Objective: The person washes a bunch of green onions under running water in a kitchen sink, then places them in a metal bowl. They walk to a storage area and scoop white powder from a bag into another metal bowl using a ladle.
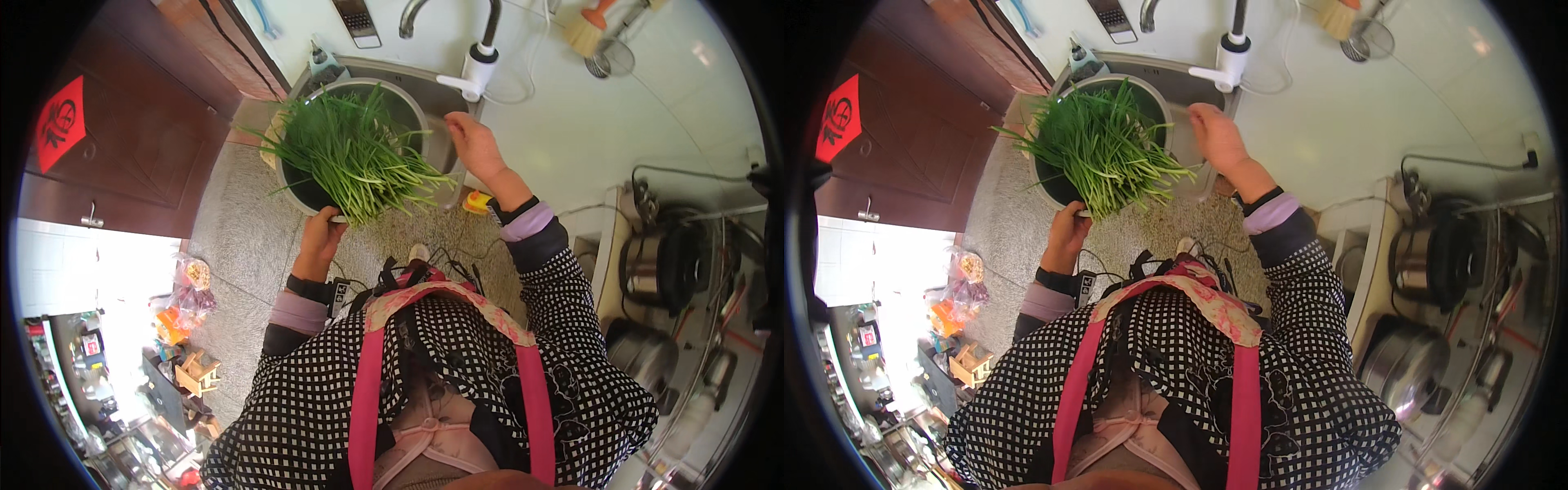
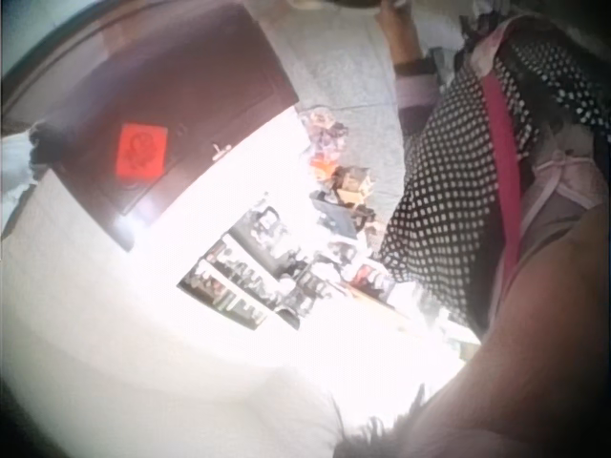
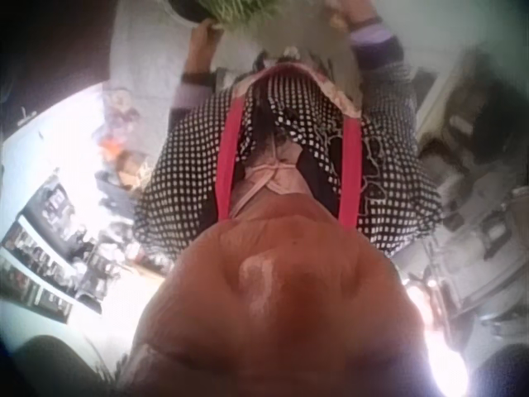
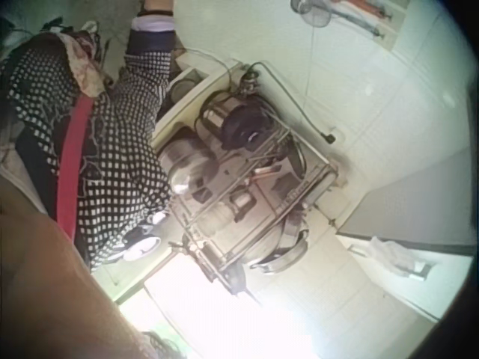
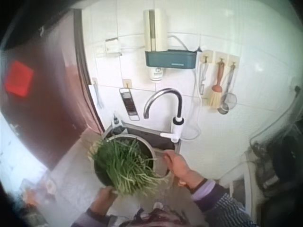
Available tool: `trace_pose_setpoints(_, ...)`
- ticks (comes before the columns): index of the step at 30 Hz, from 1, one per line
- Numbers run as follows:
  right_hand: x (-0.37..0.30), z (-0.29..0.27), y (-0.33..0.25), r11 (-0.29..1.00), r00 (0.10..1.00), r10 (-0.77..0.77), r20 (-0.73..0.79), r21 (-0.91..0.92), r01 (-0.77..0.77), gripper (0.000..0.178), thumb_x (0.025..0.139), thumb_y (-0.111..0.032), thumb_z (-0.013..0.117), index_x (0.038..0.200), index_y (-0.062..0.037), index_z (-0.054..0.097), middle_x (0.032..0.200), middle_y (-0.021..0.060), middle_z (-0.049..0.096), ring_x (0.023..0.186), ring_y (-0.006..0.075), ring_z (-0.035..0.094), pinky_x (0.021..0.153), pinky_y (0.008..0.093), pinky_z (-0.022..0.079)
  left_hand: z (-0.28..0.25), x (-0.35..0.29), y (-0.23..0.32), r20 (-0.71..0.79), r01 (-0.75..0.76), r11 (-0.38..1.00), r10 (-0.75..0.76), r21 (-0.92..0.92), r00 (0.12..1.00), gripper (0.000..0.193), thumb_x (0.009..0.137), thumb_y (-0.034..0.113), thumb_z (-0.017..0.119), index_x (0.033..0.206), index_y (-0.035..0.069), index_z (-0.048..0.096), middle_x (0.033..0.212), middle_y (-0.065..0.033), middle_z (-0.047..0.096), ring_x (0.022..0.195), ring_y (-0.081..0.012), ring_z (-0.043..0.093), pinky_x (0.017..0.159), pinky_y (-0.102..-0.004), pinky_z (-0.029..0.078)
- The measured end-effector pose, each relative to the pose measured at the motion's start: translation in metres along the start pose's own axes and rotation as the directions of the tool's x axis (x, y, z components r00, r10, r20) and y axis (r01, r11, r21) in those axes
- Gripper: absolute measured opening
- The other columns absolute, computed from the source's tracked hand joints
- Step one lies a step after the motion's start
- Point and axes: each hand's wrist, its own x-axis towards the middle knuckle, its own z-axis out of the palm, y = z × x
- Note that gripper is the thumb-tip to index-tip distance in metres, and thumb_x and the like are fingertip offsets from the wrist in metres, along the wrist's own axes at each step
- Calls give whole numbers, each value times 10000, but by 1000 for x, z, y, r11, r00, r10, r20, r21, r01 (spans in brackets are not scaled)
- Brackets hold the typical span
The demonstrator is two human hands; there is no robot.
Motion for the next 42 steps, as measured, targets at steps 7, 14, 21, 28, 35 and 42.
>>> trace_pose_setpoints(7, 15, 41, 55, 848, 997, 5, 74, -528, 35, 511, 824, -115, 511, 1279, -10, 304, 1333, 144, 325, 1240, 310, 304, 996, 405, 301, -20, 16, -5, 92, 42, 980, -24, -197, 995, 242, 822, 2, 401, 986, -162, 467, 1027, -224, 547, 942, -289, 563, 846, -378, 493)
trace_pose_setpoints(14, -8, 86, 49, 449, 970, -25, 243, -864, 229, 537, 803, -166, 510, 1282, 10, 342, 1352, 135, 327, 1274, 286, 266, 1044, 408, 201, -39, 24, -7, 53, -26, 987, 35, -161, 998, 198, 808, -15, 437, 950, -147, 478, 949, -195, 557, 836, -306, 588, 711, -402, 543)
trace_pose_setpoints(21, -28, 133, 18, 279, 844, 93, 529, -827, 488, 388, 788, -137, 464, 1153, -7, 501, 1219, 129, 494, 1175, 298, 404, 1039, 389, 210, -72, 26, -10, 60, 9, 989, 0, -151, 998, 224, 831, 10, 423, 929, -179, 495, 985, -218, 554, 899, -324, 571, 807, -426, 510)
trace_pose_setpoints(28, -24, 155, -12, 943, 865, 275, 420, 57, -328, 327, 845, -214, 489, 1121, -42, 520, 1126, 120, 559, 1051, 279, 515, 903, 371, 390, -96, 41, -26, 28, 67, 982, -63, -176, 998, 224, 829, 1, 404, 969, -156, 480, 993, -215, 535, 881, -338, 572, 781, -493, 508)
trace_pose_setpoints(35, -59, 221, -107, 999, 932, -26, 362, 42, 12, 662, 702, -456, 654, 1233, -120, 448, 1226, 212, 447, 1159, 323, 426, 916, 402, 384, -153, 42, -27, 3, 104, 953, -108, -286, 994, 218, 855, 3, 368, 1030, -83, 465, 1017, -181, 516, 957, -321, 544, 802, -465, 506)
trace_pose_setpoints(42, -68, 267, -106, 939, 843, 25, 538, -301, 165, 742, 678, -434, 675, 1304, -215, 343, 1298, 203, 366, 1200, 345, 367, 920, 481, 368, -146, 62, -59, 22, 135, 913, -137, -386, 990, 201, 839, -23, 401, 1014, -98, 463, 1015, -170, 516, 928, -293, 544, 819, -424, 506)
